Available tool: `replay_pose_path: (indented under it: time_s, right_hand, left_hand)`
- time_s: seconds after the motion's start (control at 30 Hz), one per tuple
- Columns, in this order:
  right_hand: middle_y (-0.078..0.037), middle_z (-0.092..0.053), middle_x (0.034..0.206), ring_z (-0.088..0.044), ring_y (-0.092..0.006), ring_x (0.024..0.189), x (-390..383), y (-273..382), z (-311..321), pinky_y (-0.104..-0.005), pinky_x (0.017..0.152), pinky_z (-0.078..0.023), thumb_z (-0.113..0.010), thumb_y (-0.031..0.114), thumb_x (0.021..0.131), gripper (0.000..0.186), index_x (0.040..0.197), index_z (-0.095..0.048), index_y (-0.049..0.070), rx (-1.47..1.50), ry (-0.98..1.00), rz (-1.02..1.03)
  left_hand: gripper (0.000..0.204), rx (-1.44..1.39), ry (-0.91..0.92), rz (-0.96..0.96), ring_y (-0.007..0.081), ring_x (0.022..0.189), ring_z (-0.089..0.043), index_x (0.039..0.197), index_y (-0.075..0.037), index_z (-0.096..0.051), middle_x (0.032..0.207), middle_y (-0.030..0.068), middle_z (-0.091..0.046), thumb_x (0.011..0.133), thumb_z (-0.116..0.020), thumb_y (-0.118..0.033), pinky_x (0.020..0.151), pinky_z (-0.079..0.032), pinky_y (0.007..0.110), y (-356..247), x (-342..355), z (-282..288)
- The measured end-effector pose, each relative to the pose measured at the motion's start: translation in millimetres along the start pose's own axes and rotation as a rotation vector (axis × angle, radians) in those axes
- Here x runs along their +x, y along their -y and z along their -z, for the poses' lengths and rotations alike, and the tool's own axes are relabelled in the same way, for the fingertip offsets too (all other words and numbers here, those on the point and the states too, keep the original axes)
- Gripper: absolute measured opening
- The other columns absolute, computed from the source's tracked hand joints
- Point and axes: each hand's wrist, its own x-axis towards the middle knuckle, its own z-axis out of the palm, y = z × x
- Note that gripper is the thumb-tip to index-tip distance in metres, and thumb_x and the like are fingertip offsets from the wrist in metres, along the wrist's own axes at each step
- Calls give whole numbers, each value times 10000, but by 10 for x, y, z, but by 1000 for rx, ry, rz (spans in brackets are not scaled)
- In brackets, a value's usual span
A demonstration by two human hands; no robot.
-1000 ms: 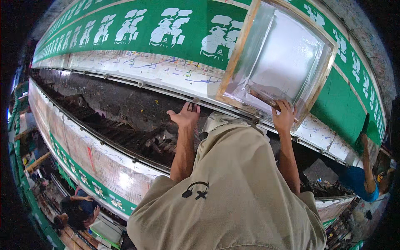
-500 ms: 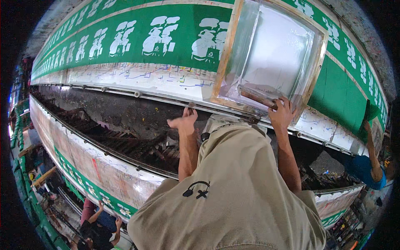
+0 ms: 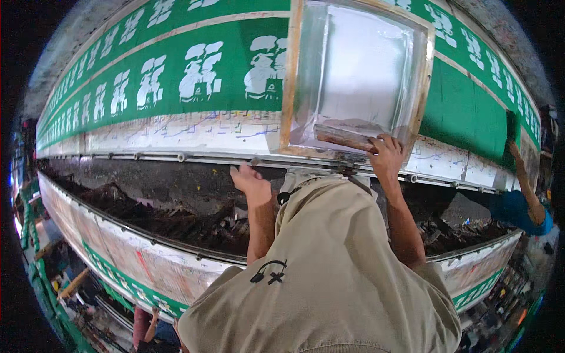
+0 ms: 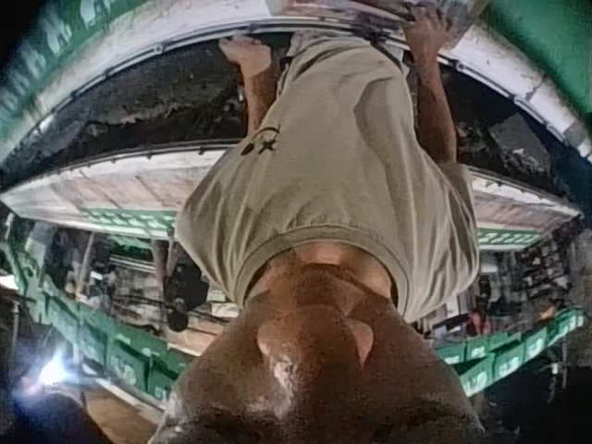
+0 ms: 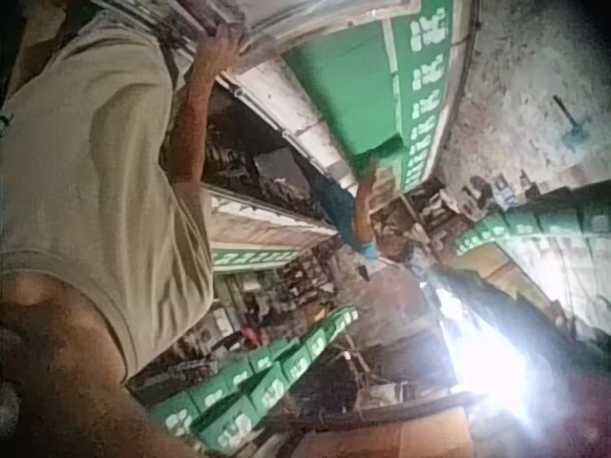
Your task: Manually applying white ink to green fabric panels using a screen printing frame and squeegee.
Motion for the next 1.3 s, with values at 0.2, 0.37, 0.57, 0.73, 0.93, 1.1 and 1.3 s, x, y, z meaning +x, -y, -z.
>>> replay_pose_path:
  time_s: [0.2, 0.37, 0.57, 0.73, 0.93, 1.1, 1.3]
  right_hand:
    - [-57, -722, 1174, -662, -265, 1114, -96, -215, -21, -473, 1023, -482, -858, 152, 706, 402, 1095, -772, 94, 276, -150, -27]
    - [-146, -721, 1214, -685, -273, 1110, 65, -731, -57, -372, 937, -551, -800, 95, 777, 400, 1148, -726, -35, 711, -273, -356]
    - [-138, -736, 1139, -674, -281, 968, 392, -1157, -253, -408, 893, -533, -787, 104, 736, 550, 1245, -656, -58, 1027, -270, -793]
    - [-100, -702, 1042, -661, -262, 917, 388, -1555, -133, -392, 827, -537, -749, 37, 740, 397, 1120, -670, -42, 1334, -340, -876]
    - [-100, -705, 914, -701, -242, 770, 578, -3252, 470, -394, 672, -595, -707, 85, 823, 224, 1032, -702, 5, 1375, -261, -875]
    - [-86, -696, 976, -680, -250, 836, 467, -4383, 408, -425, 745, -557, -744, 66, 761, 300, 1052, -701, 9, 1147, -212, -974]
    - [-136, -715, 1121, -660, -267, 979, 159, -4459, 155, -419, 953, -506, -794, 135, 784, 399, 1121, -712, -63, 1185, -205, -1023]
  left_hand:
    - [328, 329, 306, -496, 157, 850, -639, 1116, -11, -642, 989, 58, -689, 1022, -714, -317, 753, -491, 292, -223, 86, -1025]
    - [495, 692, 750, -1171, 149, 783, -574, 1405, 9, -530, 908, 117, -644, 1033, -680, -281, 650, -457, 321, 181, 405, -1856]
    - [462, 667, 957, -1008, 149, 630, -489, 1396, 56, -541, 730, 86, -572, 1048, -627, -236, 595, -428, 341, 454, 318, -2151]
    - [290, 649, 854, -1184, 160, 788, -545, 1165, 32, -549, 873, 99, -600, 1049, -647, -215, 690, -462, 331, 698, -170, -2455]
    - [437, 890, 559, -938, 335, 840, -669, 1040, -29, -522, 912, 163, -667, 946, -766, -379, 781, -521, 458, 1981, -1108, -3163]
    - [461, 1070, 436, -823, 368, 864, -699, 1077, -41, -534, 929, 174, -698, 926, -783, -398, 827, -525, 493, 2936, -1562, -3018]
    - [452, 1048, 406, -913, 421, 882, -709, 1120, -43, -542, 957, 191, -718, 931, -775, -382, 815, -534, 506, 3037, -1652, -2824]
